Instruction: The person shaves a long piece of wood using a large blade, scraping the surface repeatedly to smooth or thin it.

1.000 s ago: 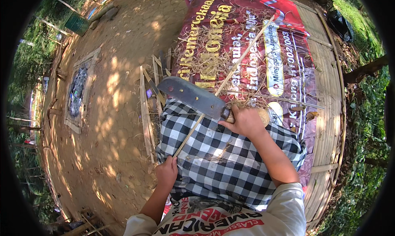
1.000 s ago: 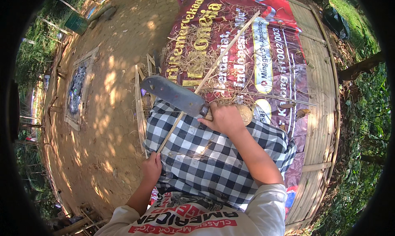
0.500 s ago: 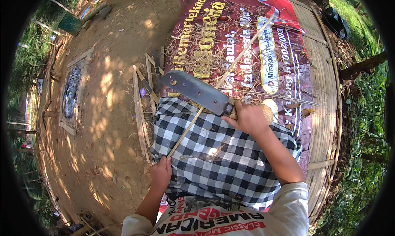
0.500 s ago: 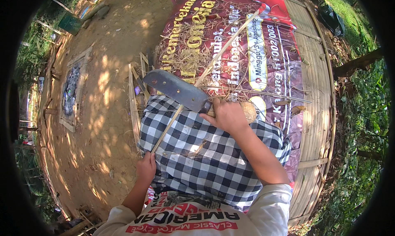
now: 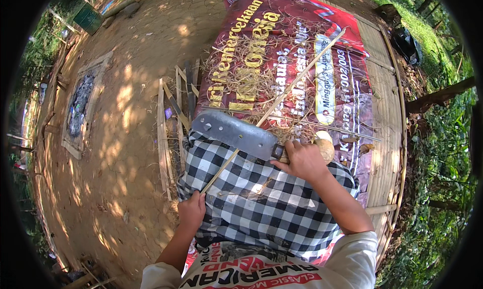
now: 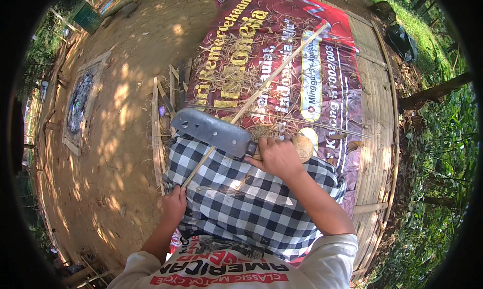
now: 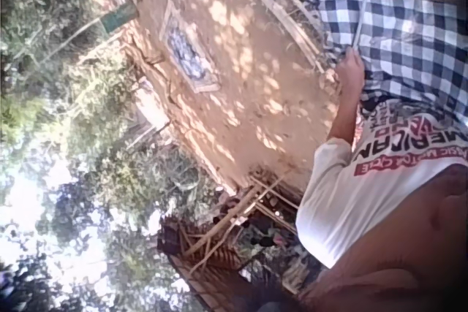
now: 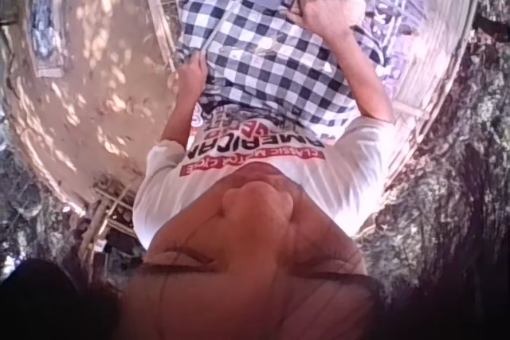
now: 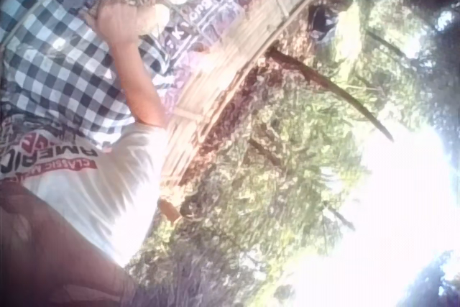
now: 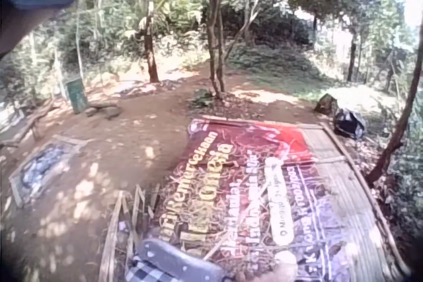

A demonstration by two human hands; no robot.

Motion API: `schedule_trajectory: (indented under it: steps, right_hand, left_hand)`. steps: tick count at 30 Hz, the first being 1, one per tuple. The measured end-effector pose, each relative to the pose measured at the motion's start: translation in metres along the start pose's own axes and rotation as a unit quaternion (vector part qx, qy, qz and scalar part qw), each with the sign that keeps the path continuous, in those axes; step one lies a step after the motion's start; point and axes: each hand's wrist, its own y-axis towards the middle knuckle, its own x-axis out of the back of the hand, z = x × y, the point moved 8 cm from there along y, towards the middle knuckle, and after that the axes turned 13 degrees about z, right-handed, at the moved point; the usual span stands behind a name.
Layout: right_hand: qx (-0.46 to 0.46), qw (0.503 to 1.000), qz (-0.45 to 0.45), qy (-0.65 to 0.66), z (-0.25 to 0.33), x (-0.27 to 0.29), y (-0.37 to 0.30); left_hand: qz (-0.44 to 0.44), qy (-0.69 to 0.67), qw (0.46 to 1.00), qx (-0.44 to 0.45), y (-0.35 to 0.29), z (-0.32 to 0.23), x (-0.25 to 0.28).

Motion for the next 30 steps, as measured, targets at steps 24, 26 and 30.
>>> schedule_trajectory:
  steps: [24,26,30]
  right_hand:
    - [-0.109,0.994,0.001,-0.007,-0.035,0.006,-0.009]
    - [0.007,0.998,-0.016,-0.065,-0.002,0.003,-0.012]
    - [-0.192,0.98,-0.057,-0.001,-0.096,0.014,0.0]
  left_hand:
    - [0.031,-0.013,0.999,-0.021,0.011,0.002,0.001]
    - [0.038,-0.019,0.999,-0.019,0.008,0.0,0.001]
    - [0.046,-0.036,0.998,-0.022,0.006,0.002,-0.004]
